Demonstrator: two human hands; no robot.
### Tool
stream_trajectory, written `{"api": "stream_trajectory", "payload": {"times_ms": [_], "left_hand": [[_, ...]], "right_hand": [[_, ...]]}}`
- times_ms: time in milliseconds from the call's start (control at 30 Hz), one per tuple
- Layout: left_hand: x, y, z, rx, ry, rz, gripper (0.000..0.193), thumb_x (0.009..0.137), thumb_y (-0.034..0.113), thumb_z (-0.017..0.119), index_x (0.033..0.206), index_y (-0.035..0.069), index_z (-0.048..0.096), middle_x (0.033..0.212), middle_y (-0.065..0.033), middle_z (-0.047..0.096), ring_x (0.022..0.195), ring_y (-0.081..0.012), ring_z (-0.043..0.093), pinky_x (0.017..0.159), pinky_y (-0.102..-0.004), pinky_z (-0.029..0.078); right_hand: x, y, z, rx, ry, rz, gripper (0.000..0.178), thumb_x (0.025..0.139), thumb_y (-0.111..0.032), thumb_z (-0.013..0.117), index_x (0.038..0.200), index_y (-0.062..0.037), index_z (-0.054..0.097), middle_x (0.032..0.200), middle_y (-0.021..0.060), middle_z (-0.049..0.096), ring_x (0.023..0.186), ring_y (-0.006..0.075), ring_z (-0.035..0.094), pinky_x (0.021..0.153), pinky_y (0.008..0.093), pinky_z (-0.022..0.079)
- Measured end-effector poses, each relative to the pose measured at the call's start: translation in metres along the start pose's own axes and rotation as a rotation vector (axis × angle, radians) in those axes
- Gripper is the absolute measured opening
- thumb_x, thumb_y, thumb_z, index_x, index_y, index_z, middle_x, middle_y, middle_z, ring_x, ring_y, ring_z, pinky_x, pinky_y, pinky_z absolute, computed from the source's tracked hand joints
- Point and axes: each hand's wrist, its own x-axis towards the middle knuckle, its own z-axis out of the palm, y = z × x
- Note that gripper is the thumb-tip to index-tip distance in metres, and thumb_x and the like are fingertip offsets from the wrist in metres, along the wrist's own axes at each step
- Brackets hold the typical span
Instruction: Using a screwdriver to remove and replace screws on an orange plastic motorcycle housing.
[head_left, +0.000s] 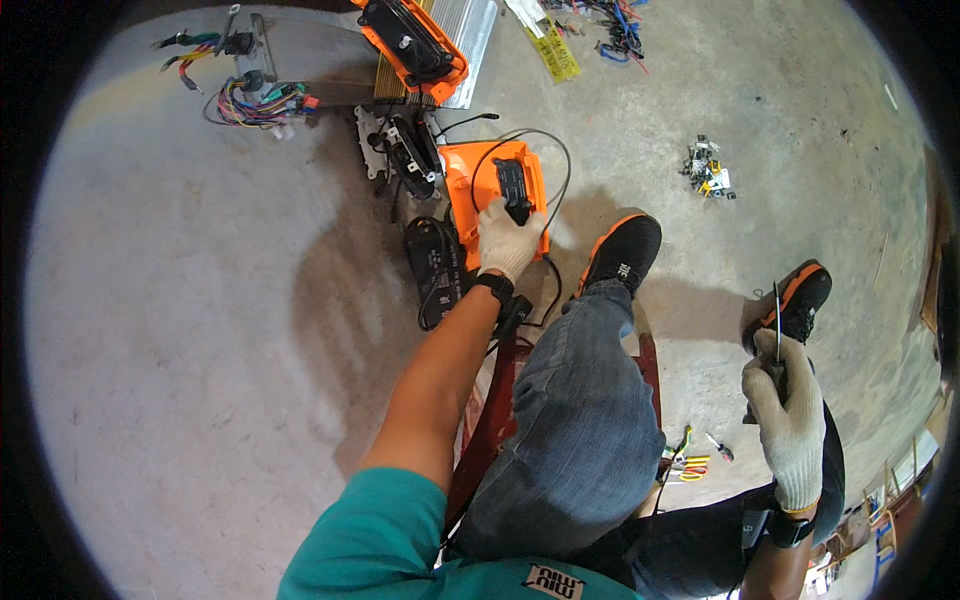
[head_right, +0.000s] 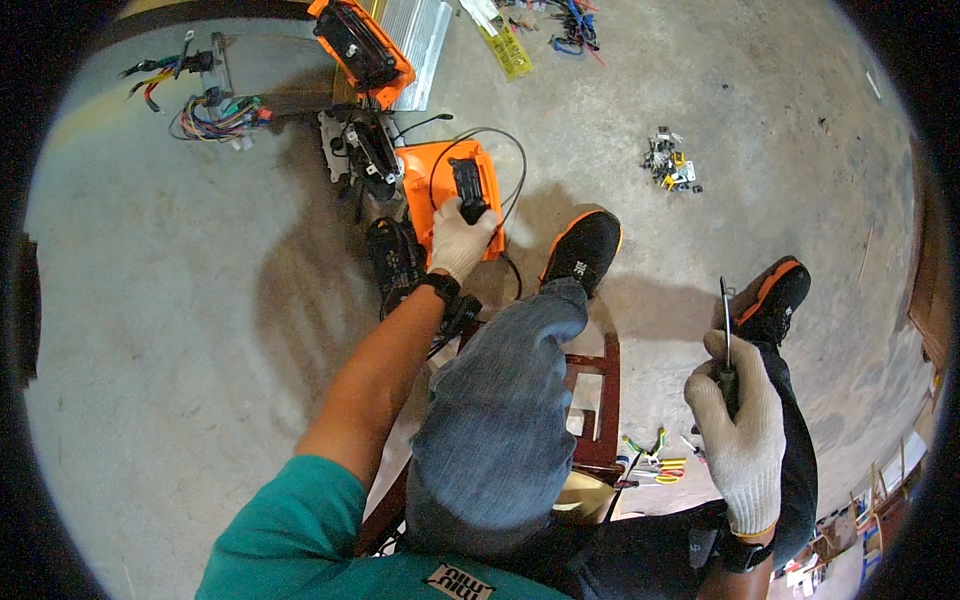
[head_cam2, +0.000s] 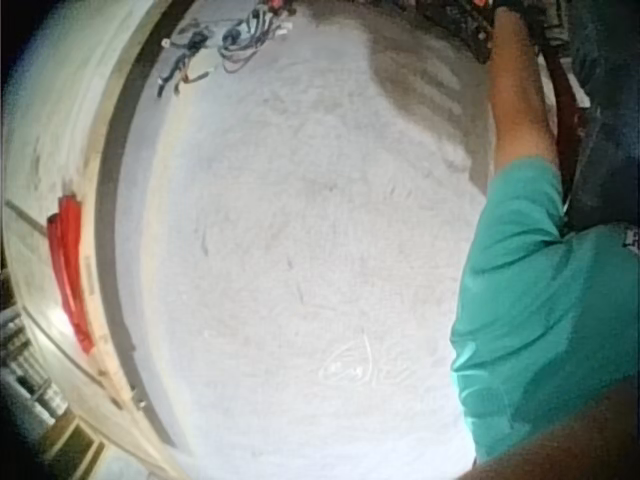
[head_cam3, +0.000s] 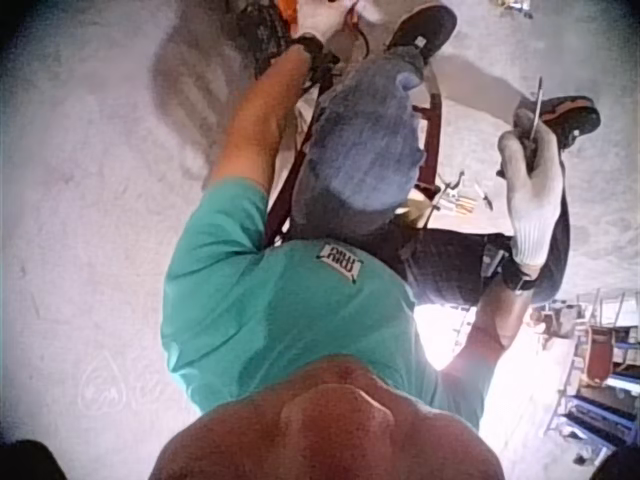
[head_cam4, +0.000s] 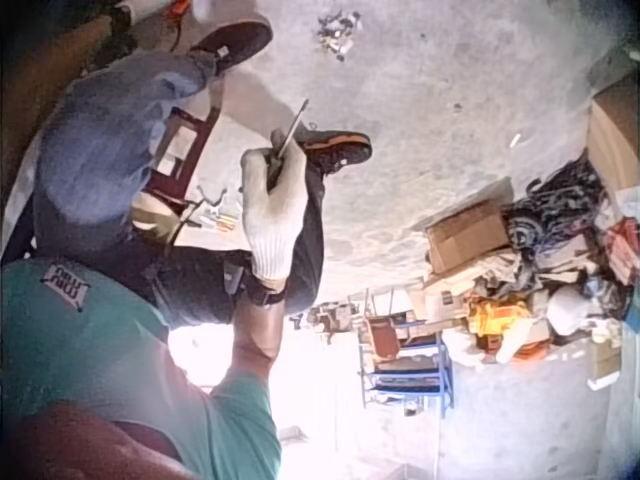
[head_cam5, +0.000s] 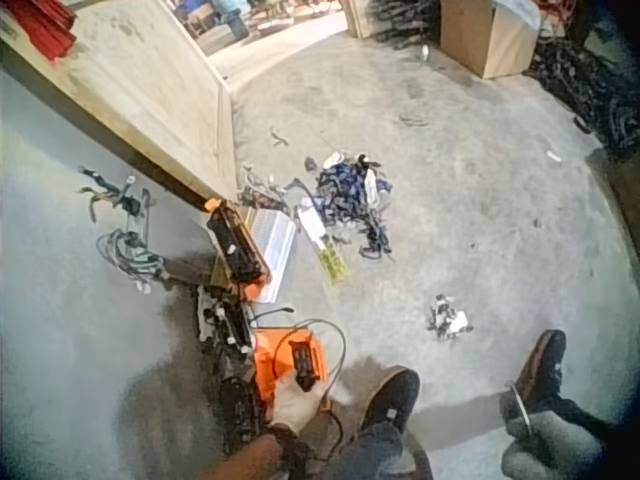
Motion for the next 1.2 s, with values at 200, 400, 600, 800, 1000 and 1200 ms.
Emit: {"api": "stream_trajectory", "payload": {"times_ms": [200, 400, 600, 800, 1000, 1200], "left_hand": [[0.023, 0.02, -0.002, -0.01, 0.009, -0.107, 0.09, 0.092, 0.064, 0.074, 0.141, -0.01, 0.056, 0.144, -0.0403, 0.059, 0.133, -0.053, 0.061, 0.113, -0.0538, 0.05], [0.045, 0.008, -0.009, 0.116, -0.046, -0.058, 0.094, 0.093, 0.062, 0.073, 0.143, -0.014, 0.049, 0.145, -0.0441, 0.057, 0.131, -0.0563, 0.063, 0.11, -0.0545, 0.053], [0.036, 0.011, -0.015, 0.175, -0.149, 0.012, 0.09, 0.097, 0.062, 0.069, 0.142, -0.013, 0.049, 0.139, -0.0442, 0.06, 0.128, -0.0559, 0.065, 0.111, -0.0546, 0.053], [0.029, 0.043, -0.014, 0.385, -0.14, 0.027, 0.06, 0.103, 0.048, 0.062, 0.135, -0.003, 0.062, 0.133, -0.0359, 0.066, 0.123, -0.051, 0.069, 0.107, -0.0561, 0.055], [0.042, 0.037, -0.024, 0.478, -0.225, 0.18, 0.043, 0.105, 0.037, 0.061, 0.131, 0.003, 0.066, 0.134, -0.032, 0.064, 0.119, -0.0499, 0.069, 0.102, -0.0582, 0.057], [0.02, 0.057, -0.027, 0.528, -0.135, 0.111, 0.027, 0.107, 0.024, 0.061, 0.13, 0.009, 0.065, 0.136, -0.023, 0.061, 0.117, -0.0452, 0.071, 0.098, -0.0577, 0.059]], "right_hand": [[0.0, -0.002, 0.001, -0.009, 0.008, 0.029, 0.039, 0.102, -0.008, 0.068, 0.139, 0.0038, 0.064, 0.092, 0.0039, 0.065, 0.077, 0.0082, 0.058, 0.071, 0.0258, 0.05], [0.0, 0.0, 0.002, -0.033, 0.015, -0.017, 0.039, 0.101, -0.007, 0.068, 0.139, 0.0044, 0.064, 0.091, 0.0048, 0.066, 0.075, 0.0098, 0.058, 0.07, 0.0274, 0.05], [-0.003, -0.001, 0.001, -0.028, 0.001, -0.032, 0.039, 0.1, -0.008, 0.069, 0.137, 0.0047, 0.065, 0.092, 0.0073, 0.068, 0.077, 0.0119, 0.061, 0.073, 0.0292, 0.052], [-0.003, 0.001, 0.001, -0.064, 0.036, -0.087, 0.039, 0.098, -0.008, 0.07, 0.135, 0.0045, 0.065, 0.093, 0.0107, 0.071, 0.081, 0.0177, 0.066, 0.078, 0.0333, 0.054], [-0.01, 0.003, 0.0, -0.048, 0.021, -0.093, 0.039, 0.098, -0.009, 0.07, 0.135, 0.0027, 0.066, 0.094, 0.0111, 0.071, 0.082, 0.0182, 0.066, 0.078, 0.0332, 0.054], [-0.016, 0.004, -0.01, -0.082, 0.026, -0.148, 0.038, 0.098, -0.011, 0.072, 0.134, 0.0025, 0.066, 0.092, 0.0124, 0.069, 0.081, 0.0203, 0.066, 0.079, 0.0346, 0.054]]}}
